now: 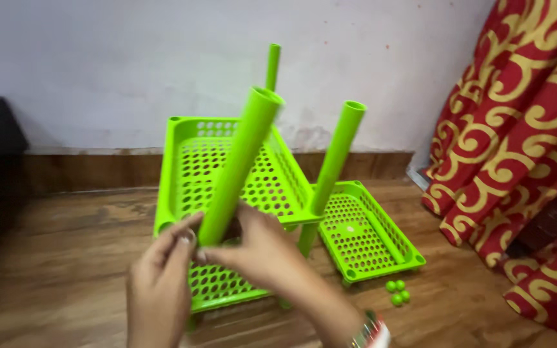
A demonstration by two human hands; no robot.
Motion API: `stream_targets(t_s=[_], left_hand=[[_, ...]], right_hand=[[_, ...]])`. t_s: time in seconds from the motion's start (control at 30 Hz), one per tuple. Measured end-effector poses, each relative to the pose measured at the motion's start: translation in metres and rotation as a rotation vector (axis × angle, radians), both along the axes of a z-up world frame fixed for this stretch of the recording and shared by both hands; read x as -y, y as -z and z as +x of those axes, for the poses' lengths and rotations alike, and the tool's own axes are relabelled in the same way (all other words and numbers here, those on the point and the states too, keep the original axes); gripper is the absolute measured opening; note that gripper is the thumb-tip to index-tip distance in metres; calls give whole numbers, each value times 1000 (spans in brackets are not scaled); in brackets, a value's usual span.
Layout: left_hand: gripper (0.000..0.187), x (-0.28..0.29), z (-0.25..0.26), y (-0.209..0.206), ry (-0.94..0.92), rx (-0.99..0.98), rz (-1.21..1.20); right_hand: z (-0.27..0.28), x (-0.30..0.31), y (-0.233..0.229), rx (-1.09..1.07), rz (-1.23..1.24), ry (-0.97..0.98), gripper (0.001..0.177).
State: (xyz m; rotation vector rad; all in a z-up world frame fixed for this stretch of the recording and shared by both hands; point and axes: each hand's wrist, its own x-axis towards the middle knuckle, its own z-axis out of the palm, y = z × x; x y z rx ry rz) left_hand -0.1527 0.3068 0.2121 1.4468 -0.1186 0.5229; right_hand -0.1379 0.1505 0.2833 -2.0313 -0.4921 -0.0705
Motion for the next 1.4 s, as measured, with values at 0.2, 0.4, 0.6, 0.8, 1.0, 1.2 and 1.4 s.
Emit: stream_targets(t_s=[0.2, 0.4, 0.6, 0.8, 1.0, 1.2, 1.4], left_hand=[[43, -38, 9, -32, -353, -371, 495], [35, -45, 35, 8, -285, -134, 310], [35, -48, 43, 42, -143, -32, 120], [57, -38, 39, 57, 67, -121, -92], [57, -38, 38, 48, 68, 12, -26], [58, -40, 43, 56, 7, -225, -31], [60, -33, 48, 73, -153, -252, 113]], right_hand=[[34, -61, -18, 126, -103, 22, 49], [55, -68, -5, 140, -142, 26, 49], [53, -70, -2, 134, -200, 25, 49], [49, -73, 7, 131, -231, 89, 50], [80, -54, -4, 35, 68, -402, 65], [63, -63, 5, 137, -6, -90, 55], [32, -95, 15, 348, -153, 319, 48]])
